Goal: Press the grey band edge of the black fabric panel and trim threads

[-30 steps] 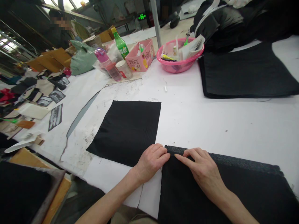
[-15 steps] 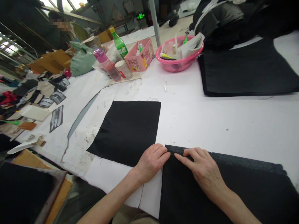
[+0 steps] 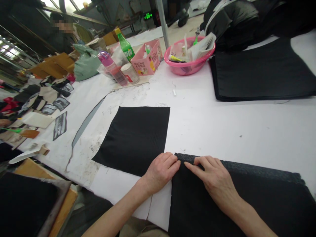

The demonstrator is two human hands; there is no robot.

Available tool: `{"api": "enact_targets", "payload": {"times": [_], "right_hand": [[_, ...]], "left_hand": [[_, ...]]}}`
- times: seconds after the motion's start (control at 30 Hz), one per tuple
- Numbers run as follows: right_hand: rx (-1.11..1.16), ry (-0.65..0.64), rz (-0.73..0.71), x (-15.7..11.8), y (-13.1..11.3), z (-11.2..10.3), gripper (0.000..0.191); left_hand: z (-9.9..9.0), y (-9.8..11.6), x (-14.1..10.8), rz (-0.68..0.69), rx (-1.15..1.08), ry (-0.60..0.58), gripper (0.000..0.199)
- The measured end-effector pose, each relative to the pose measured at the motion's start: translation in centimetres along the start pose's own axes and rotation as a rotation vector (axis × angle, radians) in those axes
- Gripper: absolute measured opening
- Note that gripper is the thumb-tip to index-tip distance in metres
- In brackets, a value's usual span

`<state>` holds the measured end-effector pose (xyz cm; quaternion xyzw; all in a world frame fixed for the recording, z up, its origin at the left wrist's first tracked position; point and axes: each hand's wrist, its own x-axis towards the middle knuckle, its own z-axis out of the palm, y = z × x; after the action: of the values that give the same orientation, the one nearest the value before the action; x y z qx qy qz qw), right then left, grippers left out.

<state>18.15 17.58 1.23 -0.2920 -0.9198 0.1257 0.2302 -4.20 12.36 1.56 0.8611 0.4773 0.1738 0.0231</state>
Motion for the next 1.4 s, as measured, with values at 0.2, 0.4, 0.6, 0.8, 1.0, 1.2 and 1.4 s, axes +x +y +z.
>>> {"api": "enact_targets", "payload": {"times": [0.2,0.4,0.6,0.8,1.0,1.2,1.4], "right_hand": [[-0.012,-0.029,0.003,0.0,-0.1,0.0,0.032],[-0.041,-0.046,-0.004,0.0,-0.3,-0.1,0.032],[-0.059,-0.042,-0.006,0.0,-0.3,-0.1,0.032],[-0.064,-0.049,-0.009,-0.1,-0.4,-0.1,0.032],[-0.058,-0.064,-0.001,-0.2,-0.3,0.0,0.033],[-0.05,-0.053,0.007,0.0,-0.6,-0.2,0.031],[0.05,-0.04,0.018,-0.5,0.5,-0.5,0.026]], "left_hand": [[-0.2,0.1,-0.5,0.005,0.055,-0.039,0.02],[-1.3,0.4,-1.0,-0.052,0.127,-0.052,0.02],[-1.5,2.6,-0.4,-0.172,0.136,0.046,0.029],[0.5,3.9,-1.1,-0.153,0.195,-0.053,0.036],[-1.1,3.1,-1.4,-0.156,0.233,-0.086,0.031],[-0.1,4.2,-0.5,-0.212,0.109,0.032,0.03],[1.4,4.6,-1.1,-0.231,0.112,-0.01,0.035]]}}
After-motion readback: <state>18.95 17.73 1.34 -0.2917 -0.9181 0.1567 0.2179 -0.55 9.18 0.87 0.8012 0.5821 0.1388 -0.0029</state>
